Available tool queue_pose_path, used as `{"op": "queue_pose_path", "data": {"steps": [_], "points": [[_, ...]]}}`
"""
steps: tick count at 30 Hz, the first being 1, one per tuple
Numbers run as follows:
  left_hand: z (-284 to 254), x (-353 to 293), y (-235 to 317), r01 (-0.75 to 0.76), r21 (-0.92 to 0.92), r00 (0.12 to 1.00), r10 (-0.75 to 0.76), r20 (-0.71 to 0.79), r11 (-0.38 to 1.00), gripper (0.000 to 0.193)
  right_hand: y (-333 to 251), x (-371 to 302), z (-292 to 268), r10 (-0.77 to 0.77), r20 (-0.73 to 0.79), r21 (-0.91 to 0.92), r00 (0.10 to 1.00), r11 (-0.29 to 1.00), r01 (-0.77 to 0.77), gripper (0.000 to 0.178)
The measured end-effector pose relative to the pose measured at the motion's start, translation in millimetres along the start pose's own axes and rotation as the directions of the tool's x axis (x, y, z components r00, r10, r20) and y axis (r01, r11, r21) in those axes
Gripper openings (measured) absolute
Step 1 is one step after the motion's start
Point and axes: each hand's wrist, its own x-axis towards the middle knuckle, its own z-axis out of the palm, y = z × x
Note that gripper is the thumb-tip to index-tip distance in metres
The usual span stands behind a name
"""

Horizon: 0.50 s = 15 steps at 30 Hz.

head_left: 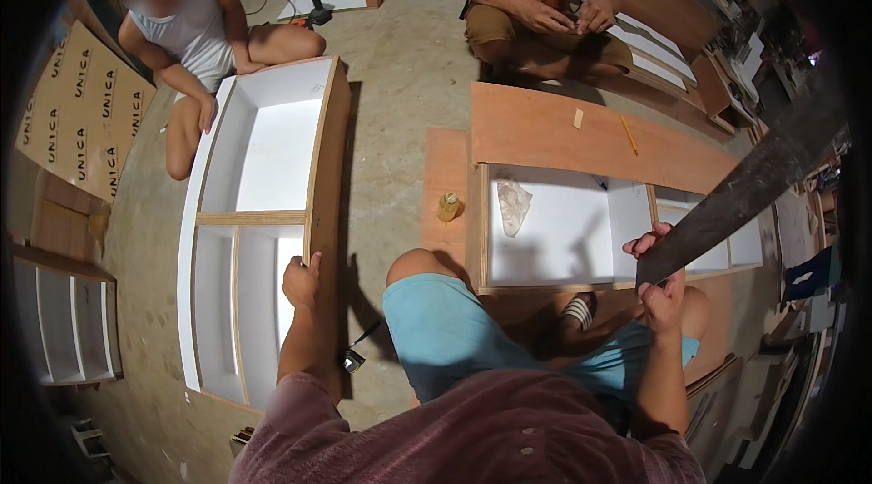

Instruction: The person sits on the floor in a workshop and applies a yellow liquid from a bottle onto the edge of a wooden cabinet frame. They then pick up a long white strip and fit it into the edge of the cabinet, pressing it down to secure it.

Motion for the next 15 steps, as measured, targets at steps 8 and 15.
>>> {"op": "queue_pose_path", "data": {"steps": [8, 15], "points": [[-14.3, -1.2, 6.9, 0.005, 0.029, 1.000, -0.006, 0.028, 1.000, 0.066, 5.4, 4.2, -5.7, 0.091, 0.040, -0.101, 0.995, 0.991, -0.087, 0.099], [-6.6, 0.1, -4.2, 0.013, 0.058, 1.000, -0.013, -0.004, 0.998, 0.064, -10.6, 31.5, -11.7, 0.194, 0.144, -0.366, 0.970, 0.921, -0.130, 0.106]]}}
